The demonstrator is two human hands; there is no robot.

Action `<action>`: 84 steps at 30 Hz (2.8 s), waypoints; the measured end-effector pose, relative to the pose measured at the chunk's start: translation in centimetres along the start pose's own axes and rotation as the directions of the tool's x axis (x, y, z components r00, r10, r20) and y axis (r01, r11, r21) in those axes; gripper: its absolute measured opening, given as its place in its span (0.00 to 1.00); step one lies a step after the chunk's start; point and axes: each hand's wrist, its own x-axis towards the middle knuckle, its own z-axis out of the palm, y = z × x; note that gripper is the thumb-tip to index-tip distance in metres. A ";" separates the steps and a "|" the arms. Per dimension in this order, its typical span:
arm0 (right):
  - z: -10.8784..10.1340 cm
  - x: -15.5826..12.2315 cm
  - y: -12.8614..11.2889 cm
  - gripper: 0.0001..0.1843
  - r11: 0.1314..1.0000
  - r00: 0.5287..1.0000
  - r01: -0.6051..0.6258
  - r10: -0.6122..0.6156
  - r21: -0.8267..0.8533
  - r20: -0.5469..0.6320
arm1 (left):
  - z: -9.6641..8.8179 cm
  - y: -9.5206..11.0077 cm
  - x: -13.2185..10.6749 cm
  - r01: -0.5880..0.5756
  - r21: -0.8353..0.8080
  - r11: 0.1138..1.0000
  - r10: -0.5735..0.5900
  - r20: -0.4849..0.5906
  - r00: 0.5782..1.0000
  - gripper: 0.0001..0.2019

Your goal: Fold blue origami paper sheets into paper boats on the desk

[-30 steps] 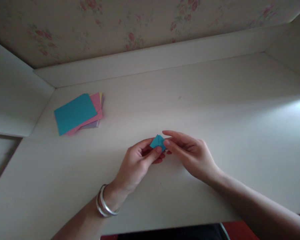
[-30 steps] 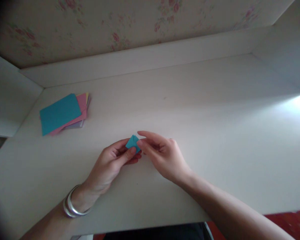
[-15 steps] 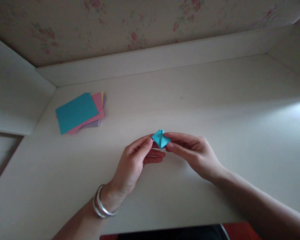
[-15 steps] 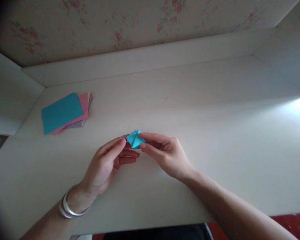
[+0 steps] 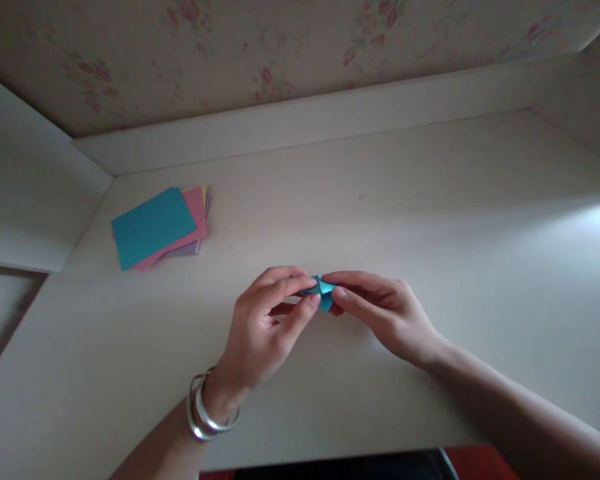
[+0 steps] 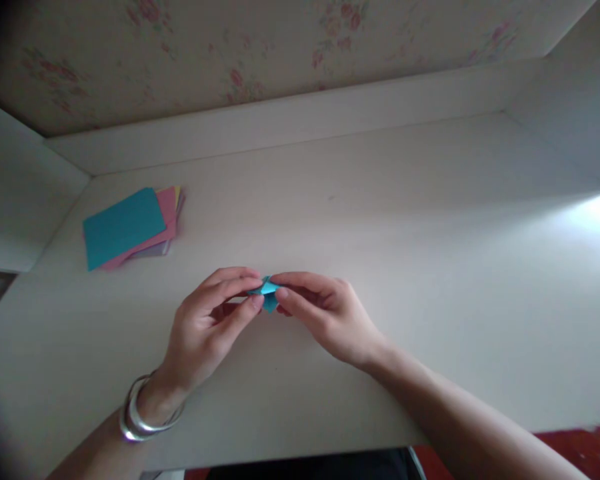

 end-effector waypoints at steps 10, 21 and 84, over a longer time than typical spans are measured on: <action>-0.4 0.1 0.4 0.17 0.802 0.874 0.473 -0.479 -0.366 0.081 | -0.1 -0.2 0.1 -0.257 0.141 0.956 0.261 -0.011 0.965 0.11; -0.6 0.1 -0.5 0.09 0.825 0.903 0.419 -0.424 -0.380 0.074 | -0.2 0.9 0.2 -0.020 0.036 0.999 0.019 0.020 1.000 0.10; -0.3 -0.2 -0.7 0.05 0.905 0.976 0.189 -0.216 -0.381 -0.029 | -0.4 1.3 0.4 0.522 -0.277 0.807 -0.452 0.279 0.847 0.20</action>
